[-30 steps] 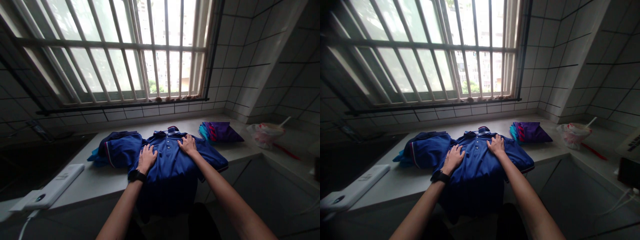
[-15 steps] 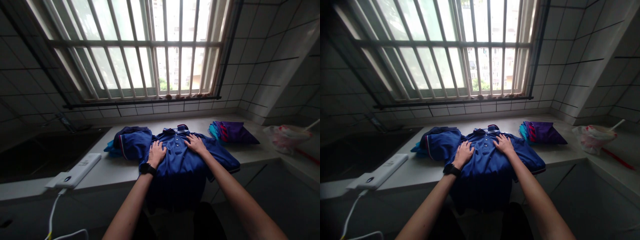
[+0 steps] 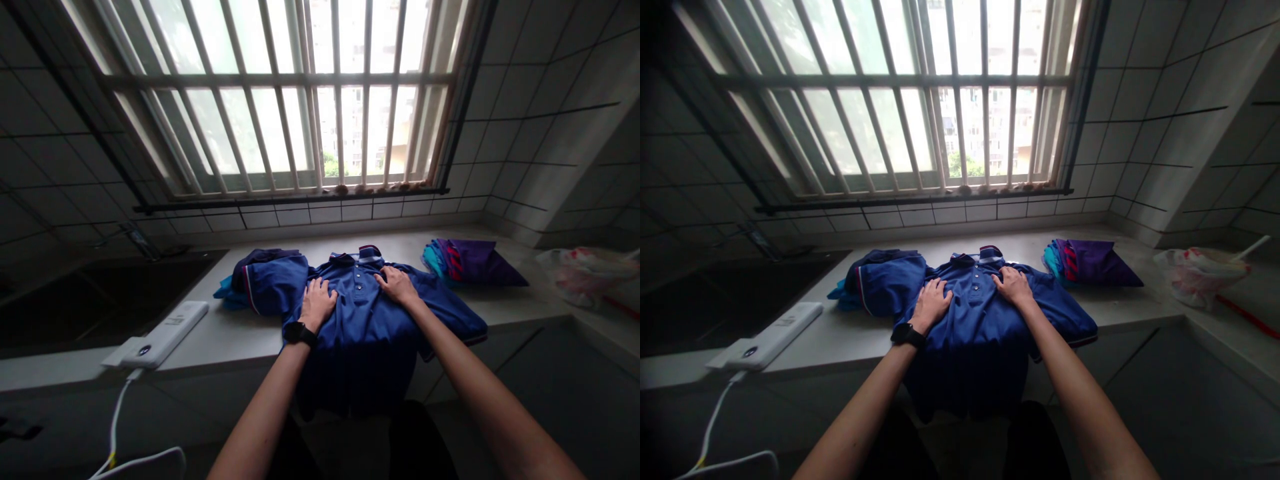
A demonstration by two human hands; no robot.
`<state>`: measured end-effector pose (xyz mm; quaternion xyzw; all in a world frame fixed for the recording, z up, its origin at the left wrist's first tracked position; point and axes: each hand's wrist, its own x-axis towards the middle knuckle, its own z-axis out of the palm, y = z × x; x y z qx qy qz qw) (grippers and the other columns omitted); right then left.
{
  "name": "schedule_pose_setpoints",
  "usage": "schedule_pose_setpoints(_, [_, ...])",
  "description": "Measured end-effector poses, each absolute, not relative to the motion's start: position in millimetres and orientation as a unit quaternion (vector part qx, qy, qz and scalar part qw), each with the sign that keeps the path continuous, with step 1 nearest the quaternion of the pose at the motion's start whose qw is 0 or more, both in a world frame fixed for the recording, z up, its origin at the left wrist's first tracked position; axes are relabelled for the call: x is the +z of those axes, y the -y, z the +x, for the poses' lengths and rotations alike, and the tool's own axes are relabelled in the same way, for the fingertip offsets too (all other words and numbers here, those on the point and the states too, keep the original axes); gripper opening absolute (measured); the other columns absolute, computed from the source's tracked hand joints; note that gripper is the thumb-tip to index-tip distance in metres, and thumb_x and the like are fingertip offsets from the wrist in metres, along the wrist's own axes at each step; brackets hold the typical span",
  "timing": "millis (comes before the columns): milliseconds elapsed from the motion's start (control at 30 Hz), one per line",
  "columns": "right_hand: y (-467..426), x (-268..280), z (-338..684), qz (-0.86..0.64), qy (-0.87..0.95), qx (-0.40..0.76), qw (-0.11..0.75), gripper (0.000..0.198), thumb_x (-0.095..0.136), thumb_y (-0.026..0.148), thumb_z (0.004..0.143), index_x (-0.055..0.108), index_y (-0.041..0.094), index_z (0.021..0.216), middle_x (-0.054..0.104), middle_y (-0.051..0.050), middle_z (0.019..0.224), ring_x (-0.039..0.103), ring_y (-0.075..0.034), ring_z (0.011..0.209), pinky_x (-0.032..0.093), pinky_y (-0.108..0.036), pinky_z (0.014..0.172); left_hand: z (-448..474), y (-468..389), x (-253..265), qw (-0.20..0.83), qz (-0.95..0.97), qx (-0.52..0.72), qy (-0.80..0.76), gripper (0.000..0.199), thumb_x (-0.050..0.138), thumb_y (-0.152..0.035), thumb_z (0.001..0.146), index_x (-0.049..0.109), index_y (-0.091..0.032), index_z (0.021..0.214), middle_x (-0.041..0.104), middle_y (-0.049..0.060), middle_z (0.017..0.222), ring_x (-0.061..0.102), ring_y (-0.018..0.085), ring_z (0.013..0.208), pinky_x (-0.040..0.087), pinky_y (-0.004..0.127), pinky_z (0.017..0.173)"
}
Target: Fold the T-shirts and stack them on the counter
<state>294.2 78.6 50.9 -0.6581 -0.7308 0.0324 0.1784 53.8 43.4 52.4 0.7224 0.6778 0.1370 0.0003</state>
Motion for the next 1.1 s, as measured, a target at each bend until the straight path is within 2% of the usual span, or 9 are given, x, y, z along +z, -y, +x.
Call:
schedule_pose_setpoints(100, [-79.8,50.4,294.6,-0.662,0.731,0.03,0.164,0.047,0.034,0.045,0.104,0.06,0.017,0.131,0.061,-0.014,0.141,0.054,-0.024,0.13,0.036,-0.037,0.11,53.9,-42.9,53.4,0.0,0.724,0.138,-0.675,0.05,0.041,-0.033,0.098,0.054,-0.011,0.14,0.048,0.016,0.154,0.041,0.029,0.145,0.031,0.045,0.121])
schedule_pose_setpoints(167, [-81.0,49.9,294.6,-0.665,0.735,0.032,0.131,0.052,0.032,0.047,0.103,0.054,0.018,0.141,0.049,-0.013,0.153,0.043,-0.024,0.141,0.03,-0.041,0.116,53.7,-43.1,53.0,-0.001,0.724,0.141,-0.675,0.049,0.042,-0.033,0.098,0.055,-0.012,0.14,0.048,0.016,0.154,0.041,0.029,0.144,0.032,0.045,0.12])
schedule_pose_setpoints(267, [-82.7,50.2,294.5,-0.664,0.744,0.043,0.069,0.061,0.03,0.051,0.103,0.037,0.021,0.156,0.028,-0.008,0.166,0.023,-0.025,0.153,0.02,-0.049,0.121,53.2,-43.9,51.7,-0.002,0.723,0.141,-0.676,0.048,0.042,-0.033,0.098,0.055,-0.014,0.14,0.048,0.015,0.154,0.042,0.029,0.144,0.032,0.045,0.12])
schedule_pose_setpoints(333, [-83.4,51.0,294.5,-0.662,0.746,0.05,0.046,0.065,0.028,0.052,0.102,0.029,0.022,0.16,0.021,-0.007,0.168,0.017,-0.026,0.154,0.018,-0.051,0.122,52.8,-44.5,50.7,-0.002,0.723,0.143,-0.676,0.048,0.042,-0.033,0.098,0.055,-0.014,0.14,0.049,0.015,0.154,0.042,0.03,0.144,0.031,0.045,0.12])
schedule_pose_setpoints(1100, [-84.7,50.5,295.1,-0.665,0.745,0.046,0.042,0.065,0.027,0.053,0.102,0.03,0.023,0.159,0.021,-0.007,0.168,0.018,-0.025,0.154,0.019,-0.051,0.122,52.9,-45.2,49.5,-0.003,0.725,0.146,-0.673,0.049,0.041,-0.034,0.097,0.056,-0.013,0.139,0.048,0.016,0.154,0.041,0.03,0.144,0.032,0.045,0.12])
